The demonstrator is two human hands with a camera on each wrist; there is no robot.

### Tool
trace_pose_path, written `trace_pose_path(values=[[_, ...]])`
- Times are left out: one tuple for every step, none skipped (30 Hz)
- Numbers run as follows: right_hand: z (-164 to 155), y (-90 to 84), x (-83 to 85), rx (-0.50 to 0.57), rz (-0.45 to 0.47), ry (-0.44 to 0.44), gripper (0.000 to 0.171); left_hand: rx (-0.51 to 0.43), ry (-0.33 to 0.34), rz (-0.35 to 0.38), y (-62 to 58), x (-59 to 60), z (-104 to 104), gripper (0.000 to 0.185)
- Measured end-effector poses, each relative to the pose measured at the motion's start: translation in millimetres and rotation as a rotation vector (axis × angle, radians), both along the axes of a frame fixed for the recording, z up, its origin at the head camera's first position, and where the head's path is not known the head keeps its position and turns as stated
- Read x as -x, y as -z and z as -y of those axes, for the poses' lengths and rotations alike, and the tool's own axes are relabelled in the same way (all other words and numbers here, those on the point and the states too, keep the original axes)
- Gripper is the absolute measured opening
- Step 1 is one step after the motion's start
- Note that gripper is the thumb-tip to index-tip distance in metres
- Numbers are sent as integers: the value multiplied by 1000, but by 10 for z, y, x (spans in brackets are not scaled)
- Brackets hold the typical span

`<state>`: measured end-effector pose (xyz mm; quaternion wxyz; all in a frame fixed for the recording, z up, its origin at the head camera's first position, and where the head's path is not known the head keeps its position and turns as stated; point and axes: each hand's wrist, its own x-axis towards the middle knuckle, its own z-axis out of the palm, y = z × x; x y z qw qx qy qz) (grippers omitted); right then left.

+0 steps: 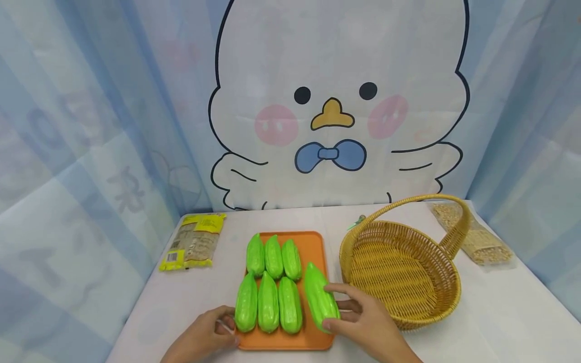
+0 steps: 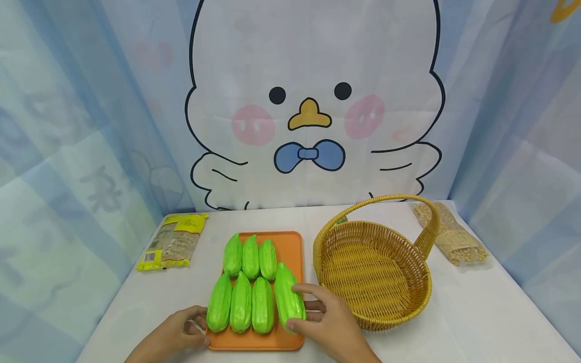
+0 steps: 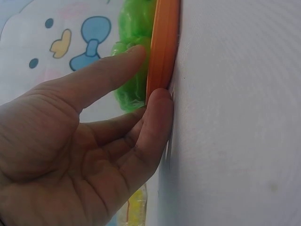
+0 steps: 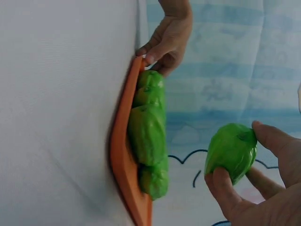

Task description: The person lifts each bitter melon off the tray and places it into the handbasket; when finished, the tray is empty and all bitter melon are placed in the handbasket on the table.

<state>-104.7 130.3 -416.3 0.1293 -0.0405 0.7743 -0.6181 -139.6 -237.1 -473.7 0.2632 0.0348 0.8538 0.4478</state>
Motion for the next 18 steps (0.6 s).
trace_pose_path(values=[[-45,-50,-32,18,14,-4,70,0,2,-2,-3,3,1,63],[-94,-101,-65,40,28,-9,69,1,1,-2,-6,3,0,63],[-145,-144,-99,65,37,-13,69,6,0,-1,-9,3,-1,63],[-200,-183,-133,78,43,-15,69,7,-1,1,-9,4,-3,63],[-262,-218,-167,87,50,-17,69,9,-1,2,-7,4,-5,62],[-326,-247,-196,89,58,-17,69,11,-2,2,-6,2,-5,62],[-391,-272,-224,86,53,-16,69,16,-3,3,-5,1,-7,60],[-461,-298,-252,80,48,-16,68,24,-8,8,-2,1,-12,59],[-529,-315,-275,60,36,-9,67,31,-12,12,-1,1,-16,58],[-600,-332,-293,39,20,-4,66,35,-15,15,-1,3,-21,58],[-670,-348,-310,21,-7,1,66,41,-20,20,1,6,-26,57],[-737,-366,-322,-4,-36,7,65,45,-26,25,2,10,-31,56],[-802,-380,-331,-30,-71,17,64,50,-29,29,6,10,-35,56],[-868,-395,-335,-47,-96,21,64,53,-30,31,6,10,-37,57],[-929,-413,-327,-68,-109,33,64,52,-27,29,7,9,-36,57],[-983,-432,-315,-81,-110,46,65,52,-22,24,8,9,-33,57],[-1034,-450,-296,-93,-111,60,66,46,-15,18,10,9,-26,57],[-1081,-462,-262,-118,-111,76,66,39,-6,8,11,7,-19,57]])
